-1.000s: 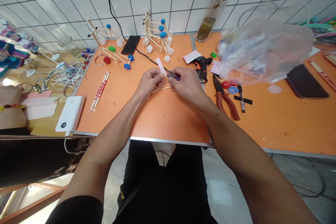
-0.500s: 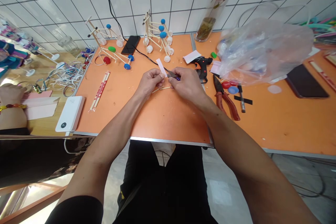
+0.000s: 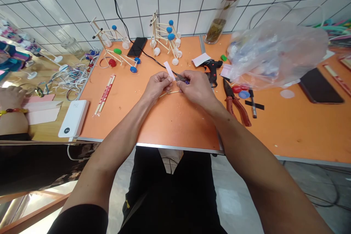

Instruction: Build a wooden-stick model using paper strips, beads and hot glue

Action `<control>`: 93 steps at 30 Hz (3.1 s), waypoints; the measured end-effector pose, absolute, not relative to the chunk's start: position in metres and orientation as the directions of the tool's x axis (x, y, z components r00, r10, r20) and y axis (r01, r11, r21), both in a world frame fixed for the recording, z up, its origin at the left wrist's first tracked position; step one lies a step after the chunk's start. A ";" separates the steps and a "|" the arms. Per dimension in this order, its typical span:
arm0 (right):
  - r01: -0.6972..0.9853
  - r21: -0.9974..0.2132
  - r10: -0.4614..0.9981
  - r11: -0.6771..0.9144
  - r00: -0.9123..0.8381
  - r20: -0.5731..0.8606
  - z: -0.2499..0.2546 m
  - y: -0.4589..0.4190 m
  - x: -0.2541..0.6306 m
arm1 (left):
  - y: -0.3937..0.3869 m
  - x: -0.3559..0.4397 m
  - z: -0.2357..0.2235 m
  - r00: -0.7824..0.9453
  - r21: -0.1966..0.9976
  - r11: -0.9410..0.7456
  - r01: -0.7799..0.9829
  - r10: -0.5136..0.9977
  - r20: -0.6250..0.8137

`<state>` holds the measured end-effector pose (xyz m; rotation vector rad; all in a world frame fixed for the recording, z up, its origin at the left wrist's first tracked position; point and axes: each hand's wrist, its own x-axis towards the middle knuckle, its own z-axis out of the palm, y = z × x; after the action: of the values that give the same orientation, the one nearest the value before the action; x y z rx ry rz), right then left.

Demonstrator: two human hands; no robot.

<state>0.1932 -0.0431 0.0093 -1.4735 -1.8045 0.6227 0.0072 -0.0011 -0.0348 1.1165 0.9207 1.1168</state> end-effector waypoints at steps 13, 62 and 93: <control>0.642 -0.736 0.975 0.212 -0.089 0.204 0.011 -0.044 0.193 | -0.002 0.007 -0.032 0.209 0.980 0.078 -0.183 0.977 -0.039; 0.628 -0.744 0.971 0.228 -0.091 0.220 0.007 -0.041 0.198 | -0.001 0.007 -0.028 0.185 0.935 0.199 -0.292 0.971 -0.149; 0.585 -0.758 0.957 0.289 -0.145 0.253 0.010 -0.040 0.200 | -0.002 0.007 -0.024 0.250 0.896 0.254 -0.365 0.953 -0.168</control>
<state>0.2003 -0.0398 0.0097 -1.3877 -1.8316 0.6471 0.0066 -0.0020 -0.0244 0.8540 0.8596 1.0641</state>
